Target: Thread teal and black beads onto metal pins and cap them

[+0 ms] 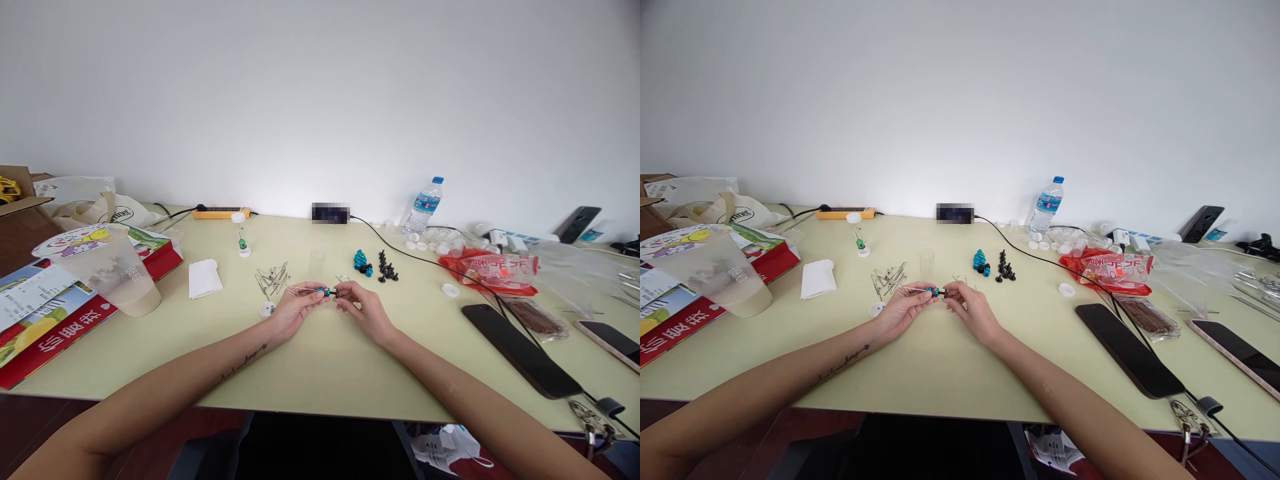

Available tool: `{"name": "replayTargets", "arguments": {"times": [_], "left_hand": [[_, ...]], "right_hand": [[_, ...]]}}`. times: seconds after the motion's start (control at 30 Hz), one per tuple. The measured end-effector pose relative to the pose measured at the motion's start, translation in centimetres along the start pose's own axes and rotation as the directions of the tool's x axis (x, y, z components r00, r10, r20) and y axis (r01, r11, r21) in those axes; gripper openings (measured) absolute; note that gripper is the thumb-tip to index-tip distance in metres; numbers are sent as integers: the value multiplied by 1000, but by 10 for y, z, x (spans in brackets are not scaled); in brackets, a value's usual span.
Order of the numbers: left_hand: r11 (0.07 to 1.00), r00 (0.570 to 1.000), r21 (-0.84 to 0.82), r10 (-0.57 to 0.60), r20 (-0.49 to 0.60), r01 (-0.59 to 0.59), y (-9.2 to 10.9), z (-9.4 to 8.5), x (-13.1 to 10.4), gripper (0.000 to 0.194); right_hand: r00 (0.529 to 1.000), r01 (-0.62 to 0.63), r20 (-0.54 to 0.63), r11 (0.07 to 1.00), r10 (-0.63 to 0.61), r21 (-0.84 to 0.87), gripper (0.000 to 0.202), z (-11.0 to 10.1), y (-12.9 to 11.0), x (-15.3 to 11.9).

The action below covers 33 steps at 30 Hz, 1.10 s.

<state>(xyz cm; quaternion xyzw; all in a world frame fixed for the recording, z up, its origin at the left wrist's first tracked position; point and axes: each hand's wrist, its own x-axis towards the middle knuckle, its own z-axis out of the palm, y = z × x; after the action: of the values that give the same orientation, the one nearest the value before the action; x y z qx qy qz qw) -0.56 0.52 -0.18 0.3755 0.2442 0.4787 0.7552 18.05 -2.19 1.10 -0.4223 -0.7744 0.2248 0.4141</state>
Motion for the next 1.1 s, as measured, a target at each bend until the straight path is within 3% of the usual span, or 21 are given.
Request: {"name": "replayTargets", "arguments": {"times": [0.5,1.1], "left_hand": [[1000,1000,9,-7,-10,7,2,2,-1,26],[1000,1000,18,11,14,-11,0,0,1,27]], "right_hand": [[998,-57,27,998,57,0,26,-3,-7,0],[999,-33,8,999,33,-8,32,-5,-10,0]]}}
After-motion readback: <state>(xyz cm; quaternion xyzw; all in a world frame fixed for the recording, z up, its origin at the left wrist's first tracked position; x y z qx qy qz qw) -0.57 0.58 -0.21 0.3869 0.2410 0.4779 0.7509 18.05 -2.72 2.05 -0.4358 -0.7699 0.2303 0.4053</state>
